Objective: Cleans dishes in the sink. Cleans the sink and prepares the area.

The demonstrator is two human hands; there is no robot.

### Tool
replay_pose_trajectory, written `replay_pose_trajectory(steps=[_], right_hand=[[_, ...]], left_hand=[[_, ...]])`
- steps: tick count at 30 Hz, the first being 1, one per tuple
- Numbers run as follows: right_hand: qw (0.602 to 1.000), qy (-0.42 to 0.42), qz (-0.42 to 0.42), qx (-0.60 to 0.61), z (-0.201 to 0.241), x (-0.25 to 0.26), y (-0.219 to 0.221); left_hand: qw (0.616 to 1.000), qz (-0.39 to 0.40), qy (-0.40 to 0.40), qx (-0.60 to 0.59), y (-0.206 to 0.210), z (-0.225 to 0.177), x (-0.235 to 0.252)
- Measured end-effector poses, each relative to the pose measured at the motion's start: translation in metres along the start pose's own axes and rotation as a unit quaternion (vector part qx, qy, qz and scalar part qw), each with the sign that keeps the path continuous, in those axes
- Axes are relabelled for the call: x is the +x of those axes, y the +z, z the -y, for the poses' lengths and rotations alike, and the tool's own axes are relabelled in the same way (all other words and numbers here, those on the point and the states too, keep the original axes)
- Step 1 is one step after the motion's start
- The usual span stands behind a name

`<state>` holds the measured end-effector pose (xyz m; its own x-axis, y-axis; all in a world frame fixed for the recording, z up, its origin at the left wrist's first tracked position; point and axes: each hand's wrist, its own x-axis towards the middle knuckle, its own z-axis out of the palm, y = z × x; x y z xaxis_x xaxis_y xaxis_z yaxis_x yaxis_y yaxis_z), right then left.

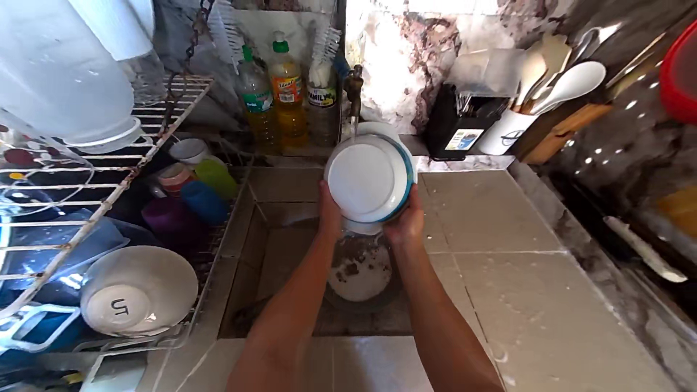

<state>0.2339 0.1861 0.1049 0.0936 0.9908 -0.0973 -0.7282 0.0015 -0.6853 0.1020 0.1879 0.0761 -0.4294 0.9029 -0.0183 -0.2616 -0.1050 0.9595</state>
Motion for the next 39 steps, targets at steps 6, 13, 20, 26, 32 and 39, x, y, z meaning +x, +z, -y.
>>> replay_pose_trajectory(steps=[6, 13, 20, 26, 32, 39], right_hand=[[0.974, -0.104, -0.023, -0.2, 0.022, -0.008, -0.026], [0.671, -0.434, 0.126, -0.588, 0.0, -0.016, -0.04], [0.652, -0.103, 0.337, -0.671, 0.003, -0.03, 0.01], [0.618, -0.265, 0.335, -0.66, -0.037, 0.035, 0.036], [0.547, -0.229, 0.183, -0.784, -0.057, 0.067, 0.049], [0.501, -0.065, 0.23, -0.832, -0.045, 0.027, 0.023]], left_hand=[[0.978, 0.181, -0.059, 0.085, 0.009, -0.059, 0.037], [0.948, 0.147, -0.246, 0.137, 0.024, -0.089, 0.022], [0.975, 0.102, -0.198, -0.015, -0.003, -0.028, -0.011], [0.985, 0.088, -0.14, -0.051, -0.012, -0.043, -0.026], [0.99, -0.005, -0.142, -0.02, -0.04, -0.057, -0.031], [0.992, -0.053, -0.106, -0.046, -0.077, -0.068, -0.03]])
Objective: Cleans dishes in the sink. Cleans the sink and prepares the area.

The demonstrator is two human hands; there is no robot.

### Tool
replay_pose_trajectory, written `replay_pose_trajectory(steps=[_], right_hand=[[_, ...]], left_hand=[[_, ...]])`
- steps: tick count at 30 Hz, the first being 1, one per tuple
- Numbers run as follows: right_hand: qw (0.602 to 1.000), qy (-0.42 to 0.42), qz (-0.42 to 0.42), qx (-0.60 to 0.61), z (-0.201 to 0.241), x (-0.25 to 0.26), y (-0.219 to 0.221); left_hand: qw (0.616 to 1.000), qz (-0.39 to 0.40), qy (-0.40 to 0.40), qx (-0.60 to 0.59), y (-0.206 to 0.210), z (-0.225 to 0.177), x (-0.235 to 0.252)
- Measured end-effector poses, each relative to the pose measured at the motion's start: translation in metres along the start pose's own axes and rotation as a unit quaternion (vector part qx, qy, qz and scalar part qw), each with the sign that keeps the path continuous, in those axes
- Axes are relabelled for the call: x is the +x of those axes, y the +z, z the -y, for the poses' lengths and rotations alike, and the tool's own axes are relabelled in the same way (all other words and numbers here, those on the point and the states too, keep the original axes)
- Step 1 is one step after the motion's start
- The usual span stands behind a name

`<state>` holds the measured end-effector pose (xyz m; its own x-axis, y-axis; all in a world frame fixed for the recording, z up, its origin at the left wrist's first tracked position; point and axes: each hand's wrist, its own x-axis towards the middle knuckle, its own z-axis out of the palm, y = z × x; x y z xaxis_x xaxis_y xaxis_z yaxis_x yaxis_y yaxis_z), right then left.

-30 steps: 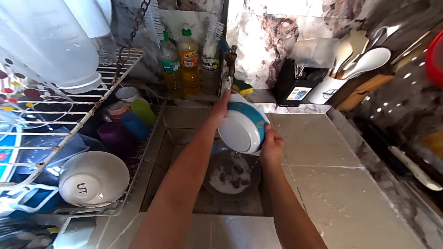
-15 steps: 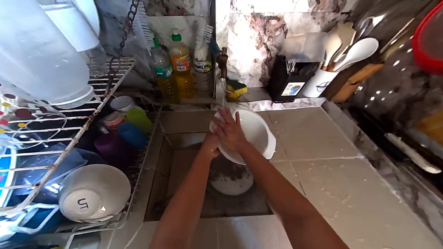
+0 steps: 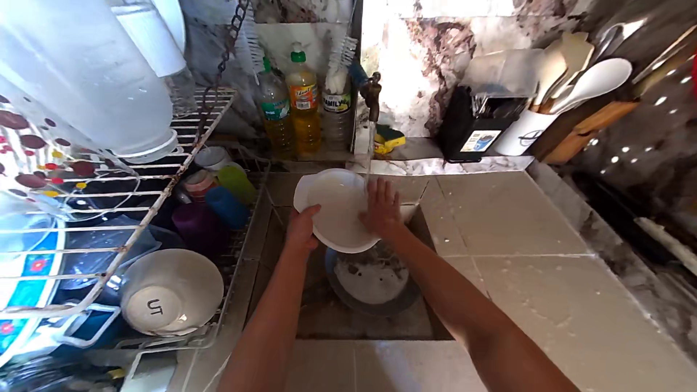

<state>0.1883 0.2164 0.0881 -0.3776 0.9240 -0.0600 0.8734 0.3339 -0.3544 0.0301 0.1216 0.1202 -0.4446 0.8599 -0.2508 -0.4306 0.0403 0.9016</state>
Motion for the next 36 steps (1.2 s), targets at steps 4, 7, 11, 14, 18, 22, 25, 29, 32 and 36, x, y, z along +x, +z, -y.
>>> replay_pose_trajectory(steps=[4, 7, 11, 14, 18, 22, 25, 29, 32, 36], right_hand=[[0.996, -0.072, 0.031, 0.052, 0.031, -0.004, 0.018], [0.966, -0.168, 0.083, 0.18, 0.056, -0.016, 0.018], [0.948, -0.214, 0.23, 0.039, 0.023, -0.049, -0.002], [0.979, -0.12, 0.154, -0.056, 0.005, -0.026, -0.001], [0.981, -0.146, -0.023, 0.126, 0.037, -0.006, 0.033], [0.964, -0.206, 0.032, 0.167, 0.038, -0.036, 0.033], [0.971, -0.156, -0.115, 0.141, 0.007, -0.039, 0.054], [0.914, 0.044, -0.051, 0.4, -0.009, -0.03, 0.021], [0.828, 0.128, 0.017, 0.546, -0.01, -0.039, -0.003], [0.9, 0.155, -0.022, 0.407, -0.036, -0.062, -0.04]], left_hand=[[0.999, 0.028, 0.005, -0.029, 0.013, 0.02, 0.002], [0.997, 0.055, 0.028, -0.055, 0.013, 0.029, 0.011], [0.999, 0.019, 0.038, 0.009, -0.009, 0.013, 0.013], [0.999, 0.013, 0.033, -0.005, -0.003, 0.02, 0.006], [0.998, 0.021, 0.056, -0.026, 0.02, 0.028, 0.0], [0.99, -0.022, 0.124, 0.06, 0.008, 0.006, 0.005], [0.986, -0.044, 0.145, 0.071, -0.002, -0.018, -0.001], [0.997, -0.049, 0.061, 0.012, -0.019, -0.019, 0.001], [0.995, -0.047, -0.038, -0.078, -0.028, 0.016, 0.016], [0.982, 0.001, -0.111, -0.154, 0.004, 0.079, 0.019]])
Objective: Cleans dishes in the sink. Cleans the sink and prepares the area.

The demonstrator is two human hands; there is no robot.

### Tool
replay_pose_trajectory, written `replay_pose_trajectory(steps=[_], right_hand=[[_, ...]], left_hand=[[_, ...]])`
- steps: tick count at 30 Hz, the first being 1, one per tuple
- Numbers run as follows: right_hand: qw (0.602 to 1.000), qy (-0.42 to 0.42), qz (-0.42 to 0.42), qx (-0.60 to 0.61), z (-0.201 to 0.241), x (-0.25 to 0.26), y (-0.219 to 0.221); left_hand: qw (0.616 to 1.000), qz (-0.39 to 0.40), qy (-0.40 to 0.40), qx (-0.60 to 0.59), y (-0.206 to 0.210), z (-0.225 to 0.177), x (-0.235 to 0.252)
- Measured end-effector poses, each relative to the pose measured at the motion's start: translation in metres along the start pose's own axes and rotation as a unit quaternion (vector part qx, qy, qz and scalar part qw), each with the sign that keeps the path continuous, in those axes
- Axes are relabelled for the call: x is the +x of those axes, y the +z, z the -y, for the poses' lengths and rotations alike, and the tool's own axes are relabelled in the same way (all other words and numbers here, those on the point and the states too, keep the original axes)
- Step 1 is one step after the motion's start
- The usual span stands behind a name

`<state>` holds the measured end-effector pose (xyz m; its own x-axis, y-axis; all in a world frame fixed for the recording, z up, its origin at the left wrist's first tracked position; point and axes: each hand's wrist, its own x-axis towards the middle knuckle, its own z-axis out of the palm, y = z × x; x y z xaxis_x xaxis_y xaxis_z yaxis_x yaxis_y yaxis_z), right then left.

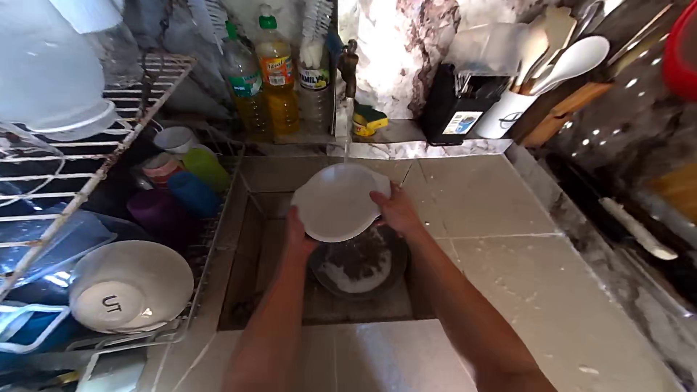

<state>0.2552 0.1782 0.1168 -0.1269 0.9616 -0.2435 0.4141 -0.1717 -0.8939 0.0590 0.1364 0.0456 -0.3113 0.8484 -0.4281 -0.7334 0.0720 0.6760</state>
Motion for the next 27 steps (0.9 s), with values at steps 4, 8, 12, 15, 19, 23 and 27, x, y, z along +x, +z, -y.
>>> replay_pose_trajectory(steps=[4, 8, 12, 15, 19, 23, 27], right_hand=[[0.976, -0.063, -0.073, -0.196, 0.03, -0.034, -0.036], [0.933, -0.241, -0.113, -0.24, 0.017, -0.053, -0.054], [0.904, -0.413, -0.086, -0.071, -0.028, -0.018, -0.063], [0.948, -0.303, -0.051, 0.08, -0.04, 0.003, -0.059], [0.957, -0.114, -0.026, 0.266, -0.038, 0.018, -0.04], [0.9, 0.015, -0.073, 0.43, -0.018, 0.017, -0.011], [0.895, 0.058, -0.008, 0.443, -0.016, 0.02, 0.01]], left_hand=[[0.997, 0.008, 0.013, 0.073, 0.045, 0.045, 0.016], [0.998, 0.006, -0.035, 0.043, 0.083, 0.046, 0.028], [0.988, 0.123, -0.067, -0.061, 0.079, 0.015, 0.026], [0.98, 0.134, -0.005, -0.148, 0.06, -0.004, 0.026], [0.985, 0.131, 0.059, -0.093, 0.037, -0.016, 0.029], [0.972, 0.189, 0.141, -0.002, 0.006, -0.028, 0.03], [0.974, 0.096, 0.147, 0.145, -0.017, -0.032, 0.02]])
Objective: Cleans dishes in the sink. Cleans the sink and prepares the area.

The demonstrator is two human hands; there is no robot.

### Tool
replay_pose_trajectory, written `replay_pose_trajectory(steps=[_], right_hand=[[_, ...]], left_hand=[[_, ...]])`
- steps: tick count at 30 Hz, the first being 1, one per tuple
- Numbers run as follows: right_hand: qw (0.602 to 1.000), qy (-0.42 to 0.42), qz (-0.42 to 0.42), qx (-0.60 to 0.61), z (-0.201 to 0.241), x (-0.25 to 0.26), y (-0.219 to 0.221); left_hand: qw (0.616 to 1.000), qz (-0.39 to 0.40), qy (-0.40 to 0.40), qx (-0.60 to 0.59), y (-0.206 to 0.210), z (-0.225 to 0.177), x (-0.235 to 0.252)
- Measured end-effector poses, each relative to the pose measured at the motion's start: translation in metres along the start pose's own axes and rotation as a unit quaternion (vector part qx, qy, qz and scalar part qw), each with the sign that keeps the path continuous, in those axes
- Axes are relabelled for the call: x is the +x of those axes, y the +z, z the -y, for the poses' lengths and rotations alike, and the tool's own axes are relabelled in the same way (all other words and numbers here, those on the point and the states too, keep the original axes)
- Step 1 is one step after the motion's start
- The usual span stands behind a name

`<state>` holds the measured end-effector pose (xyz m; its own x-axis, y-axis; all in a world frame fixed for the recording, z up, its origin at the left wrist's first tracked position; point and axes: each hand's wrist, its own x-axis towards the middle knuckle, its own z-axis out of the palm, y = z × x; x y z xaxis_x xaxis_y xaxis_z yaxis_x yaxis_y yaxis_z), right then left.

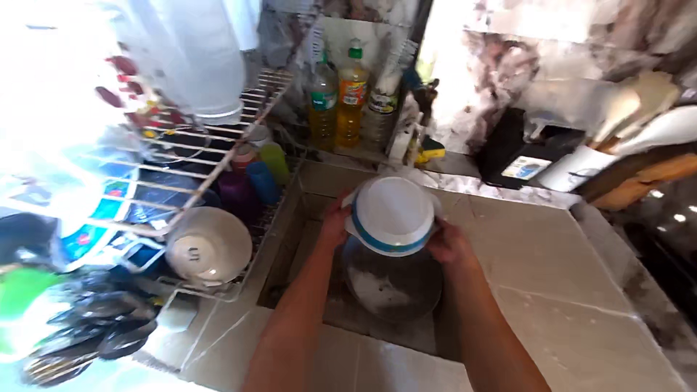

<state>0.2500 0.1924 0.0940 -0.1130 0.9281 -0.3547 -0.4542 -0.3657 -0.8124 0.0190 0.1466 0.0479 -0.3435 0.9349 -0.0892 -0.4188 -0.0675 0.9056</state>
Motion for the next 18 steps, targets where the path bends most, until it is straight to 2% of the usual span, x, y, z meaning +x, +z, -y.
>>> replay_pose_trajectory(steps=[3, 6, 9, 12, 14, 16, 18], right_hand=[[0.999, -0.028, 0.01, -0.045, -0.013, -0.003, 0.022], [0.992, -0.076, -0.015, -0.101, -0.03, -0.007, 0.044], [0.985, -0.119, -0.019, -0.122, -0.047, -0.013, 0.057], [0.981, -0.152, -0.01, -0.124, -0.055, -0.018, 0.075], [0.981, -0.159, 0.004, -0.112, -0.058, -0.016, 0.09], [0.987, -0.14, 0.025, -0.071, -0.064, -0.013, 0.108], [0.995, -0.088, 0.044, -0.02, -0.073, -0.018, 0.13]], left_hand=[[0.991, -0.077, -0.041, 0.104, -0.015, -0.009, -0.022], [0.976, -0.083, -0.067, 0.188, -0.034, -0.023, -0.054], [0.942, -0.06, -0.101, 0.316, -0.055, -0.036, -0.084], [0.874, -0.001, -0.144, 0.464, -0.074, -0.044, -0.123], [0.832, 0.042, -0.136, 0.536, -0.082, -0.044, -0.146], [0.821, 0.068, -0.113, 0.556, -0.094, -0.038, -0.163], [0.828, 0.076, -0.106, 0.546, -0.107, -0.029, -0.173]])
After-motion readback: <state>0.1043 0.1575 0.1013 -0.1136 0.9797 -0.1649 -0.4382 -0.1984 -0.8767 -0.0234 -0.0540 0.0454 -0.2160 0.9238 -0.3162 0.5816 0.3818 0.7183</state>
